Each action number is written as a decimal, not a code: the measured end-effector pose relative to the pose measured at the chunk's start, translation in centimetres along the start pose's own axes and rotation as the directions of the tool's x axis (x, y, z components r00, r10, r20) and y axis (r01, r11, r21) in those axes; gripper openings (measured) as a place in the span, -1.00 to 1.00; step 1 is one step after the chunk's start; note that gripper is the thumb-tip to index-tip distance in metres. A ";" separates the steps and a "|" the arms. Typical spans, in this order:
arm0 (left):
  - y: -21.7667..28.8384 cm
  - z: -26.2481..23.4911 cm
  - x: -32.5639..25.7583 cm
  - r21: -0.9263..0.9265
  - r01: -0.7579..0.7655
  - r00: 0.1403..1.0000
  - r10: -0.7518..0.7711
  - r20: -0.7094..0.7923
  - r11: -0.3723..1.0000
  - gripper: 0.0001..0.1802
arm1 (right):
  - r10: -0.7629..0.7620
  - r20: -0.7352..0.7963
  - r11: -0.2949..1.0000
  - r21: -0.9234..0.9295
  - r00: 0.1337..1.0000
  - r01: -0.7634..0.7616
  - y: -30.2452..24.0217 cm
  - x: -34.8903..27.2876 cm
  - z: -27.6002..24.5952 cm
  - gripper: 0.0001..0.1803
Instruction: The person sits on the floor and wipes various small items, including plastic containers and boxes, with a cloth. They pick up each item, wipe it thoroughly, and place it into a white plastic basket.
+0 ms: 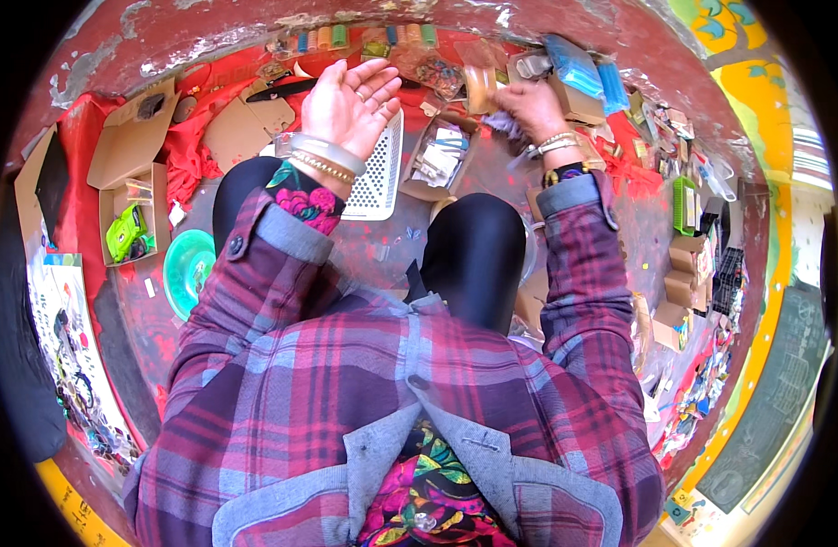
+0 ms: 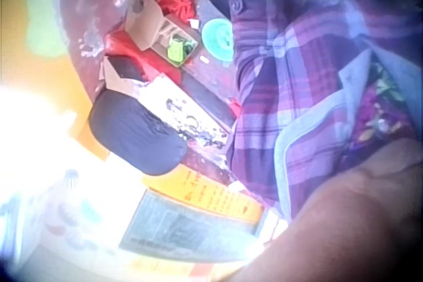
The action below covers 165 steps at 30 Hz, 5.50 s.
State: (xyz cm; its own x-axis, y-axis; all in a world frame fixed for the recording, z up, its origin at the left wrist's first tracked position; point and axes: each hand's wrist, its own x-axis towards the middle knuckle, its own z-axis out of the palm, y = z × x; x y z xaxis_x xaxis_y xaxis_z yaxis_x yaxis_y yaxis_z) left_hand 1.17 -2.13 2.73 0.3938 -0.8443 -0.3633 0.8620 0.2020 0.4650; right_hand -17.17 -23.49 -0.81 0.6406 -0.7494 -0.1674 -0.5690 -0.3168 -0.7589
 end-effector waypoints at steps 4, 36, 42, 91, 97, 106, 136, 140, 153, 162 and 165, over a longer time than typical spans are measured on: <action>1.0 0.2 -1.2 -0.007 0.053 0.998 -0.053 0.043 0.999 -0.52 | 0.258 0.123 0.955 -0.182 0.958 -0.234 10.4 1.5 5.9 -0.72; 0.7 -0.8 -1.3 0.035 0.176 0.983 -0.178 0.054 0.984 -0.64 | 0.272 0.250 0.749 -0.661 0.929 -0.042 9.5 5.9 15.1 -0.33; 0.2 -0.2 -1.3 0.024 0.183 0.983 -0.183 0.008 0.983 -0.68 | 0.319 0.383 0.622 -0.775 0.867 0.114 9.1 8.5 16.1 -0.52; -5.5 -0.9 1.9 0.289 0.335 0.942 -0.323 -0.091 0.897 -0.61 | 0.818 -0.034 0.562 -0.168 0.574 -0.810 38.2 -15.4 16.3 -0.31; -5.2 -1.1 1.6 0.277 0.337 0.941 -0.322 -0.101 0.900 -0.62 | 0.765 -0.099 0.564 -0.375 0.637 -0.736 34.5 -14.4 17.2 -0.36; -4.9 -1.1 1.3 0.269 0.338 0.941 -0.330 -0.078 0.902 -0.63 | 0.755 0.021 0.590 -0.461 0.656 -0.663 32.3 -14.6 14.8 -0.55; -6.1 1.4 -1.4 -0.040 0.183 0.907 -0.154 0.391 0.982 -0.63 | -0.072 0.035 0.524 0.852 0.997 0.008 -5.3 -10.6 2.4 -0.69; -5.5 1.3 -1.4 -0.094 0.161 0.905 -0.110 0.410 0.982 -0.61 | 0.131 -0.115 0.341 0.938 0.985 0.064 -6.3 -10.2 0.3 -0.76; -5.4 1.7 -2.5 -0.204 0.196 0.952 -0.137 0.273 0.959 -0.69 | -0.705 -0.379 0.709 -0.388 0.600 0.588 -11.1 -8.8 7.8 -0.72; -5.4 1.0 -2.4 0.126 -0.009 0.885 -0.051 0.464 0.992 -0.67 | -0.394 -0.509 0.914 -0.126 0.765 0.386 -11.7 -8.2 6.5 -0.78; -5.7 0.4 -2.1 0.368 -0.217 0.865 0.004 0.502 0.904 -0.66 | -0.329 -0.505 0.932 -0.037 0.798 0.361 -11.1 -7.9 5.6 -0.77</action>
State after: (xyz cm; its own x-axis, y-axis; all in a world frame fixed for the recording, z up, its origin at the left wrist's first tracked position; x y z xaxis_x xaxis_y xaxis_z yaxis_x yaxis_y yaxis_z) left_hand -4.70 -1.72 1.11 0.1838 -0.9786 0.0924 0.5767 0.1835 0.7961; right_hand -13.09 -10.80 5.41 0.4380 -0.7874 0.4338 -0.3182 -0.5871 -0.7444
